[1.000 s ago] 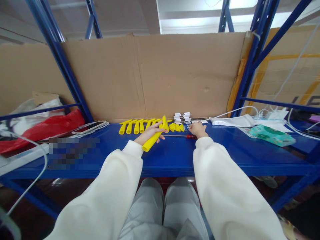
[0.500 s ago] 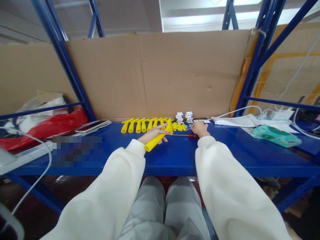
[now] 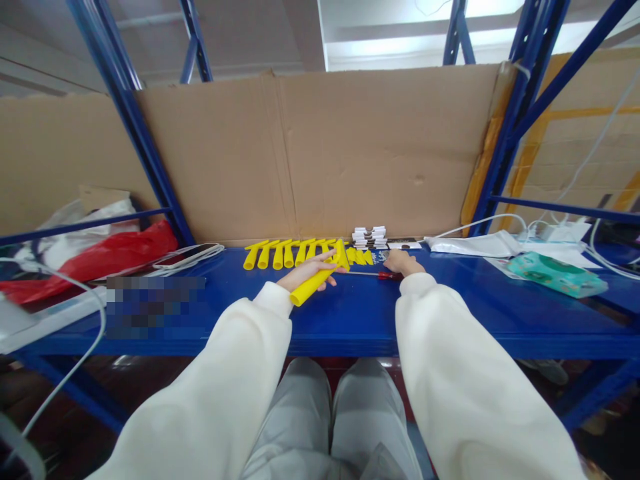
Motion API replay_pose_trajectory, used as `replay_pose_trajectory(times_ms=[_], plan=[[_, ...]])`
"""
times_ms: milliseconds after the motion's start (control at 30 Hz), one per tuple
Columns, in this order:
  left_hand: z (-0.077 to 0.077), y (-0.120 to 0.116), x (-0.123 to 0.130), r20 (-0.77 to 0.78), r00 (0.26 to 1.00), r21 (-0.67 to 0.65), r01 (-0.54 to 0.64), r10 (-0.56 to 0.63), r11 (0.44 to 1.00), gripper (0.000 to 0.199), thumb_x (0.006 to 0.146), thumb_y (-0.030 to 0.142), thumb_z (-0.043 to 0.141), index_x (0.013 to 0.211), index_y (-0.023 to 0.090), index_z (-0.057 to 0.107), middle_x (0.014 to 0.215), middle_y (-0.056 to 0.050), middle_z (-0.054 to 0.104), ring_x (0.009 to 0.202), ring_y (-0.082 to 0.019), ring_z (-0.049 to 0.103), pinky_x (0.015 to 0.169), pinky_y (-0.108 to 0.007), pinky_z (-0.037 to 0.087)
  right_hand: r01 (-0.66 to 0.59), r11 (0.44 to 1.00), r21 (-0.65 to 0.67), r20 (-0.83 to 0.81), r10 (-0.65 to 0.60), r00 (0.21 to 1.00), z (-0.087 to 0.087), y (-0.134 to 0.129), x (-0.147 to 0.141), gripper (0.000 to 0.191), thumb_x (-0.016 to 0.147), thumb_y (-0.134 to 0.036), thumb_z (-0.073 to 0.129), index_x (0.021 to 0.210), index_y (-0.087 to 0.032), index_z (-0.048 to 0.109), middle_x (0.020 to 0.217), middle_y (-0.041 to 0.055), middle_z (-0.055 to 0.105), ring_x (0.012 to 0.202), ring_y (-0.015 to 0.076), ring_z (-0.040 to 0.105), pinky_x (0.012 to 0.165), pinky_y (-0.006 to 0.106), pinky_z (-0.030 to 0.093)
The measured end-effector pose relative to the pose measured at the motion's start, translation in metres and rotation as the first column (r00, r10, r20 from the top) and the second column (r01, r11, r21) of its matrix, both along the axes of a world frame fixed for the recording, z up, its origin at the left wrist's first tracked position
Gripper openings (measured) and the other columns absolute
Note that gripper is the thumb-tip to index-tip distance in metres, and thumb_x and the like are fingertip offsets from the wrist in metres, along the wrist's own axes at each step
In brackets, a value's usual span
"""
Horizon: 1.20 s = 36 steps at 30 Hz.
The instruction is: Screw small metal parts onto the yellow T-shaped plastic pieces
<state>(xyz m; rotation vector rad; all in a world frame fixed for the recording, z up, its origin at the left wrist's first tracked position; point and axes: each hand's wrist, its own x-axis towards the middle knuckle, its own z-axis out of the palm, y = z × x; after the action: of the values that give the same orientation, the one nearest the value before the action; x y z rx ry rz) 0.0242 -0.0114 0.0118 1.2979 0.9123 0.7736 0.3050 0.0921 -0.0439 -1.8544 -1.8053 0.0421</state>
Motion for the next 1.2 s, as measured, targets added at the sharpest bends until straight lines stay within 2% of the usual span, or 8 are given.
replay_pose_trajectory(times_ms=[100,167,233,333,433,567,967,1200], plan=[[-0.003,0.004,-0.001,0.024,1.0,-0.024,0.011,-0.01,1.0,0.075,0.09,0.008,0.047,0.158,0.021,0.018,0.115,-0.017,0.07,0.048,-0.009,0.063,0.035,-0.017,0.036,-0.022,0.998,-0.057,-0.06,0.019,0.998,0.009,-0.006,-0.01,0.023,0.071,-0.025,0.069,0.052,-0.021,0.056,0.061,0.0073,0.065,0.075,0.0253,0.066,0.073,0.036,0.05],[-0.006,0.008,-0.002,0.047,0.999,-0.031,0.024,-0.023,0.999,0.076,0.09,0.008,0.048,0.158,0.022,0.016,0.116,-0.017,0.069,0.048,-0.009,0.063,0.035,-0.017,0.037,-0.131,0.991,0.028,-0.191,0.134,0.972,0.016,-0.012,-0.022,0.024,0.072,-0.025,0.067,0.053,-0.021,0.054,0.059,0.0056,0.063,0.071,0.0224,0.064,0.071,0.033,0.049],[-0.008,0.01,-0.003,0.065,0.997,-0.033,0.036,-0.034,0.999,0.076,0.09,0.009,0.048,0.158,0.022,0.015,0.117,-0.017,0.069,0.049,-0.009,0.063,0.036,-0.016,0.037,-0.26,0.954,0.148,-0.348,0.296,0.889,0.021,-0.017,-0.035,0.024,0.073,-0.03,0.067,0.056,-0.021,0.053,0.057,0.0032,0.061,0.064,0.0184,0.06,0.065,0.03,0.049],[-0.009,0.012,-0.002,0.063,0.997,-0.041,0.041,-0.038,0.998,0.076,0.09,0.009,0.048,0.158,0.023,0.017,0.117,-0.017,0.069,0.048,-0.009,0.063,0.036,-0.016,0.037,-0.42,0.864,0.277,-0.529,0.502,0.685,0.025,-0.027,-0.057,0.028,0.067,-0.041,0.074,0.062,-0.021,0.056,0.059,0.0013,0.062,0.058,0.0141,0.056,0.059,0.027,0.047],[-0.009,0.014,-0.002,0.046,0.998,-0.055,0.045,-0.043,0.997,0.076,0.09,0.009,0.047,0.158,0.024,0.018,0.117,-0.016,0.069,0.048,-0.009,0.063,0.036,-0.016,0.038,-0.47,0.827,0.31,-0.628,0.549,0.552,0.026,-0.037,-0.076,0.036,0.057,-0.047,0.081,0.066,-0.021,0.059,0.063,0.0011,0.063,0.058,0.0131,0.055,0.057,0.027,0.046],[-0.011,0.017,-0.002,0.06,0.996,-0.056,0.076,-0.072,0.996,0.076,0.089,0.009,0.048,0.157,0.024,0.018,0.114,-0.015,0.071,0.05,-0.01,0.065,0.038,-0.017,0.039,-0.48,0.808,0.342,-0.678,0.566,0.47,0.024,-0.046,-0.094,0.041,0.052,-0.052,0.084,0.065,-0.02,0.062,0.062,0.0001,0.062,0.057,0.0121,0.052,0.058,0.028,0.046],[-0.014,0.02,-0.004,0.186,0.972,-0.087,0.16,-0.142,0.983,0.071,0.09,0.007,0.05,0.155,0.021,0.025,0.087,-0.008,0.073,0.048,-0.01,0.062,0.038,-0.015,0.038,-0.426,0.833,0.352,-0.697,0.537,0.475,0.02,-0.048,-0.1,0.05,0.051,-0.064,0.08,0.063,-0.02,0.059,0.059,-0.0017,0.058,0.055,0.0109,0.048,0.056,0.027,0.043],[-0.012,0.014,-0.005,0.203,0.96,-0.092,0.213,-0.191,0.973,0.068,0.092,0.009,0.049,0.155,0.023,0.027,0.095,-0.01,0.073,0.046,-0.008,0.058,0.039,-0.015,0.039,-0.376,0.846,0.378,-0.671,0.531,0.518,0.021,-0.052,-0.105,0.057,0.052,-0.074,0.074,0.063,-0.021,0.057,0.06,0.0,0.059,0.058,0.0133,0.052,0.054,0.027,0.044]])
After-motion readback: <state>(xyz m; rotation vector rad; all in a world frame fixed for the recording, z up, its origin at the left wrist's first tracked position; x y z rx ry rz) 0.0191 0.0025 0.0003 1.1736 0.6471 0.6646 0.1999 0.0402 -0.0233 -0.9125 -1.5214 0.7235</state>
